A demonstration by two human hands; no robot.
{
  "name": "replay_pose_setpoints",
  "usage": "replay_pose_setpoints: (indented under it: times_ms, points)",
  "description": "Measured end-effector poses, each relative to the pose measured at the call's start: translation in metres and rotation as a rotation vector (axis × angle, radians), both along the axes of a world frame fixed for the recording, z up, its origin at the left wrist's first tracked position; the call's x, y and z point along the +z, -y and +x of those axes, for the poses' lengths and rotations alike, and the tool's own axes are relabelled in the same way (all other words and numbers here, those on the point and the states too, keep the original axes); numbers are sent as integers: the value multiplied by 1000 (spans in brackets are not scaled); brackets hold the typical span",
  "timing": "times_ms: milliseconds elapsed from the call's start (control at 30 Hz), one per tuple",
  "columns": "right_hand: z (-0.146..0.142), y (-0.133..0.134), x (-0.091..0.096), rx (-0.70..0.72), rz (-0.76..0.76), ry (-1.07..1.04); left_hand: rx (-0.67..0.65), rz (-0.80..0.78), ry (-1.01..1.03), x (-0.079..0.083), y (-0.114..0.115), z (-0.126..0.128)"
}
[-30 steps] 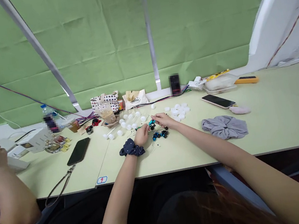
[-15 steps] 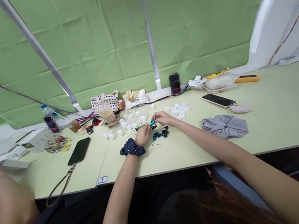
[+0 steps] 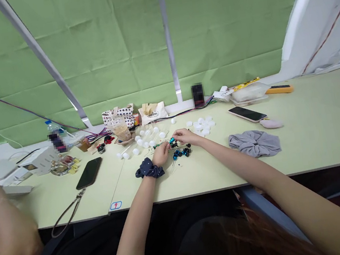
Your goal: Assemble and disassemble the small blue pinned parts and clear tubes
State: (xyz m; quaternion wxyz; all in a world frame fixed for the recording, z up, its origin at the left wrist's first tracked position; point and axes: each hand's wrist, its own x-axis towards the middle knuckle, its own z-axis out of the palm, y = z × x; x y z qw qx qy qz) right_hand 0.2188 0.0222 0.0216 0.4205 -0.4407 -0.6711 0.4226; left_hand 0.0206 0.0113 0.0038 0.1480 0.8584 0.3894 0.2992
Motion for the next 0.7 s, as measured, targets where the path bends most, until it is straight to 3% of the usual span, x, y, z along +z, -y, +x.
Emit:
replay_pose_setpoints:
  times_ms: [167, 333, 500, 700]
  points:
    - [1, -4, -8, -10, 251, 317, 177, 36, 62, -1, -3, -5]
    - [-1, -3, -13, 29, 325, 653, 386, 35, 114, 0, -13, -21]
    - [7, -12, -18, -49, 295, 695, 400, 35, 88, -2, -25, -43]
    - [29, -24, -29, -263, 327, 675, 357, 40, 28, -8, -35, -57]
